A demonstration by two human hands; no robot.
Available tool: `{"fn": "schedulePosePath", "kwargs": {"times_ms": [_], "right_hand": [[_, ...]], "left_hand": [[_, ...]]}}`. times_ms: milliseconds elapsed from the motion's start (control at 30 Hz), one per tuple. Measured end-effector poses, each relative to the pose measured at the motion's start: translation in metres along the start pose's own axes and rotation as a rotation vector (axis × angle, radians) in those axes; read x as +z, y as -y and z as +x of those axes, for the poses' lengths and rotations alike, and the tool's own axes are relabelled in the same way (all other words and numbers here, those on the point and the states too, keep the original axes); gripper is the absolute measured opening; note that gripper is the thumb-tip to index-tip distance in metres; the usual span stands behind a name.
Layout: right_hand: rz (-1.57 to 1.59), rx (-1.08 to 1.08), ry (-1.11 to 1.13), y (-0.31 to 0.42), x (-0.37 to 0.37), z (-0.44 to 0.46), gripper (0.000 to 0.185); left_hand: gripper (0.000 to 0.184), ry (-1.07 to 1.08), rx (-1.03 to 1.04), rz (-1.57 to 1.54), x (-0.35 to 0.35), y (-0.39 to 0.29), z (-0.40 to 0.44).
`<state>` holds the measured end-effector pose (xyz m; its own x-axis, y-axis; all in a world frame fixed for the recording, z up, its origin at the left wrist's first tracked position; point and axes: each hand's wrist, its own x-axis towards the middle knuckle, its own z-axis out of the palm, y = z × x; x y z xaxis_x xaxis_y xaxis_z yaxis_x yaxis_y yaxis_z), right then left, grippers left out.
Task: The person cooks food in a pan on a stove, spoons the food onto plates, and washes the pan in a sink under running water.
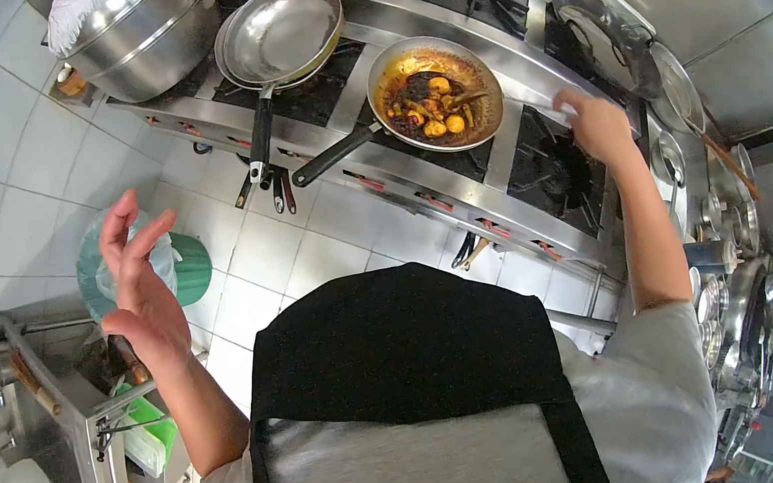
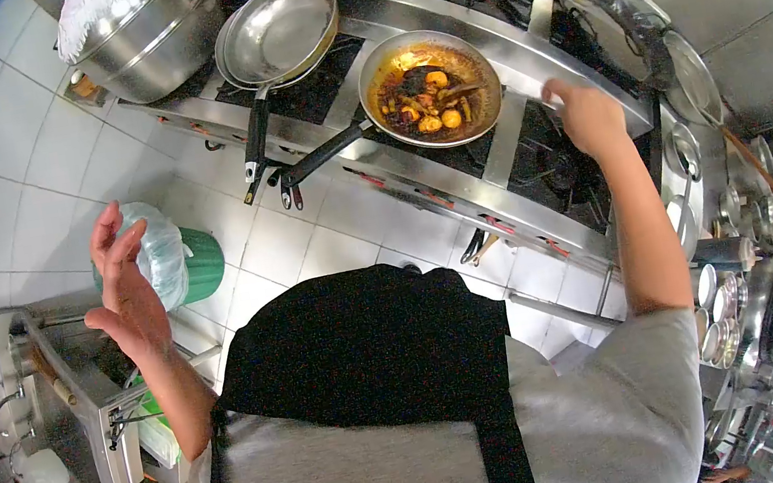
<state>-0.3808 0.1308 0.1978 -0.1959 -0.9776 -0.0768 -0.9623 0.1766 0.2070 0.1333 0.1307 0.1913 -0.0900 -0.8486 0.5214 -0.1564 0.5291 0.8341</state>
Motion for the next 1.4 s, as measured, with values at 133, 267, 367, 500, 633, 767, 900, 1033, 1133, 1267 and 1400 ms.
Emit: {"fn": "schedulePosePath", "kwargs": {"times_ms": [133, 267, 367, 500, 633, 767, 900, 1033, 1133, 1267, 1400], "right_hand": [[0.053, 0.139, 0.079, 0.006, 0.018, -0.045, 0.016], [0.121, 0.177, 0.122, 0.026, 0.071, -0.051, 0.018], [0.14, 0.271, 0.112, 0.05, 0.099, -0.037, 0.023], [0.242, 0.368, 0.045, 0.056, 0.139, -0.006, 0.027], [0.499, 0.449, 0.058, 0.067, 0.15, 0.02, 0.027], [0.653, 0.35, 0.03, 0.062, 0.167, 0.028, 0.023], [0.47, 0.228, -0.004, 0.042, 0.131, 0.005, 0.023], [0.439, 0.346, 0.054, 0.05, 0.06, -0.037, 0.023], [0.468, 0.301, 0.056, 0.059, 0.071, -0.058, 0.022], [0.39, 0.316, 0.109, 0.095, 0.096, -0.056, 0.027], [0.296, 0.396, 0.087, 0.1, 0.116, -0.031, 0.029]], "left_hand": [[0.1, 0.009, -0.038, -0.028, 0.001, 0.009, 0.001], [0.102, 0.004, -0.056, 0.005, 0.005, 0.011, 0.005], [0.102, 0.006, -0.06, 0.009, 0.005, 0.009, 0.006], [0.101, 0.01, -0.04, 0.02, 0.002, 0.008, 0.005], [0.1, 0.004, -0.038, -0.002, -0.003, 0.01, 0.002], [0.099, 0.011, -0.034, 0.011, -0.008, 0.011, 0.0], [0.098, 0.014, -0.039, 0.006, -0.012, 0.013, 0.003], [0.098, 0.047, -0.048, -0.008, -0.017, 0.018, 0.006], [0.097, 0.025, -0.04, -0.03, -0.015, 0.021, 0.009], [0.098, 0.054, -0.039, -0.019, -0.014, 0.021, 0.012], [0.099, 0.065, -0.033, -0.013, -0.019, 0.022, 0.014]]}}
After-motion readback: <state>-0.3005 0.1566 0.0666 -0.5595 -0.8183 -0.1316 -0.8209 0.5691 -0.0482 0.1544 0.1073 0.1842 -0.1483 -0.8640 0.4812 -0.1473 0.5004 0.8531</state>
